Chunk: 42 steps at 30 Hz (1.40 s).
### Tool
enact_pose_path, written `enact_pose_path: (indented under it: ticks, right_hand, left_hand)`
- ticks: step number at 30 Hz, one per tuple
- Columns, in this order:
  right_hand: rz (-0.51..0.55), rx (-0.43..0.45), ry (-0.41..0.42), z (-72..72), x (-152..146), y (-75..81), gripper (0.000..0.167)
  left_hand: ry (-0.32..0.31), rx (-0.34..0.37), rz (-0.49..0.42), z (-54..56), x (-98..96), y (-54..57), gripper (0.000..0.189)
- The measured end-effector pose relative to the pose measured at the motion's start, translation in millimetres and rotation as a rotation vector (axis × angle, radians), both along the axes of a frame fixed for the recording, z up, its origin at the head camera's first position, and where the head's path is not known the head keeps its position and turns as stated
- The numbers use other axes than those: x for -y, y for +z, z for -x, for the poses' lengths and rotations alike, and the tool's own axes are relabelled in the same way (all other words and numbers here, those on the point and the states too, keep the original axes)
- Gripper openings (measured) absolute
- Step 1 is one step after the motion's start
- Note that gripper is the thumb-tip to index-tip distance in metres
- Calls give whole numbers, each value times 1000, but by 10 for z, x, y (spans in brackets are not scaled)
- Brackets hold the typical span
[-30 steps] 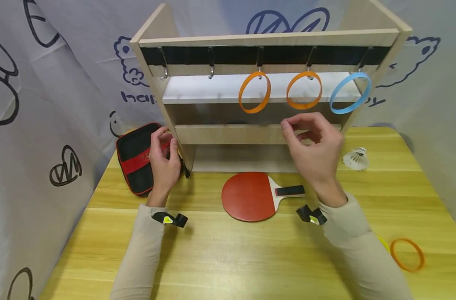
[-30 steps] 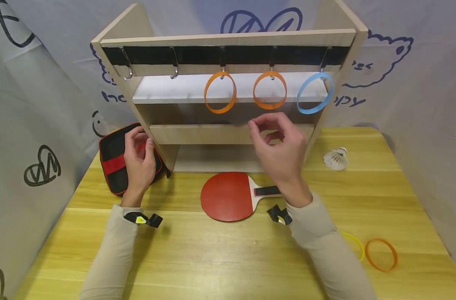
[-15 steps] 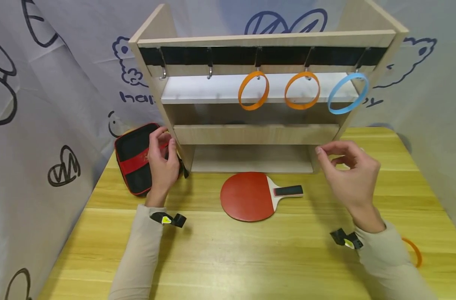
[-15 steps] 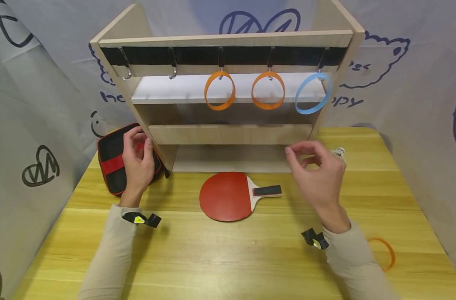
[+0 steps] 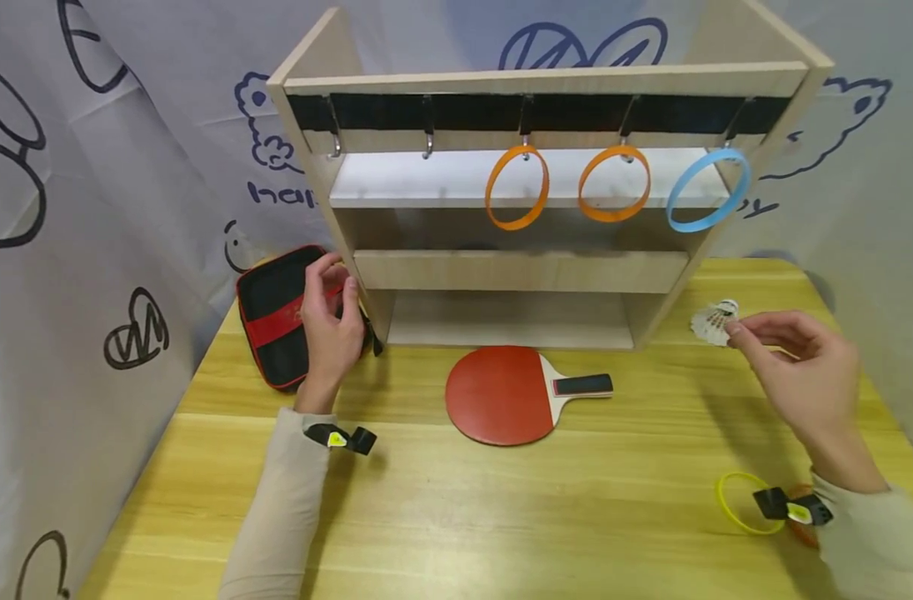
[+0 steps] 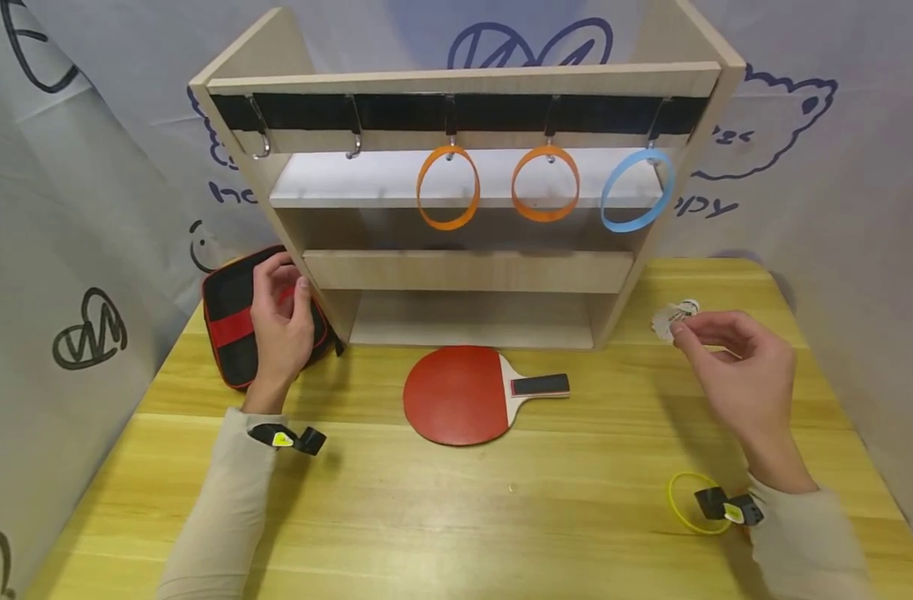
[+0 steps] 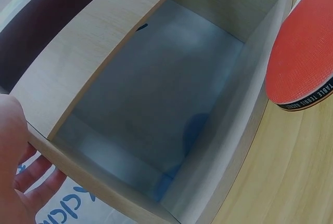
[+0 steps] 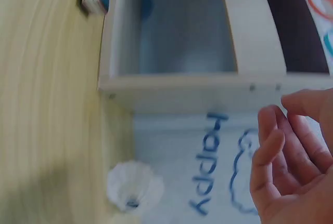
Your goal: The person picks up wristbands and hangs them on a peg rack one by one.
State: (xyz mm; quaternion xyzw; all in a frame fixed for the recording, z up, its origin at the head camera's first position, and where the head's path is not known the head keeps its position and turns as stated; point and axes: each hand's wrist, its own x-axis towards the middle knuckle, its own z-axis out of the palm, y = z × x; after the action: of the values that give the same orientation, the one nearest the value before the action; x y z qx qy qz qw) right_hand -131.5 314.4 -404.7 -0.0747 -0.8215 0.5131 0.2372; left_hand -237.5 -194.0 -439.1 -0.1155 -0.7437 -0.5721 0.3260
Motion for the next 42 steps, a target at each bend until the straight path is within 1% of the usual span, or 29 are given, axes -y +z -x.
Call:
enact_pose_path:
  ticks: [3,8,11,13,15,18,20,24,27,29,31,34,35,37,42]
  right_hand:
    - [-39,56,48,-52,-192,-42,12]
    - [-147,153,139,-160,-463,-112,9]
    - [-209,223,181,-206,-606,-164,15]
    - [-245,289,225,-223,-694,-216,22]
    - [-304,351,276,-235,-761,-278,27]
    - [-378,409,362,-242,-825,-373,27]
    - [-414,415,408,-246,-844,-426,25]
    - [-420,437,503,-269,-875,-504,27]
    - [-414,463,600,-303,-905,-539,27]
    - [-399,509,666,-327,-926,-550,25]
    - [-393,583,715,-338,-938,-556,22]
    - [-391,686,750,-349,-942,-564,24]
    - [-396,704,754,-350,-939,-569,24]
    - [-413,714,753,-362,-934,-581,25]
    - [-402,709,786,-401,-946,-617,23]
  left_hand:
    - [-3,0,-1,2,-8,8,35]
    - [-4,-2,2,-6,-9,19,35]
    - [0,-7,2,-4,-2,23,35]
    - [0,-9,3,-3,5,24,35]
    - [-1,-10,-2,-4,12,24,36]
    - [-2,-8,-2,-10,22,25,36]
    - [0,-9,-2,-13,27,25,36]
    - [2,-12,-6,-7,29,22,35]
    - [-1,-14,0,2,24,23,35]
    - [1,-12,3,10,16,22,35]
    - [2,-10,8,15,7,21,35]
    - [4,-8,7,19,-3,13,36]
    - [3,-8,8,18,-3,9,36]
    - [4,-6,6,15,-4,2,36]
    - [10,8,4,4,5,-13,35]
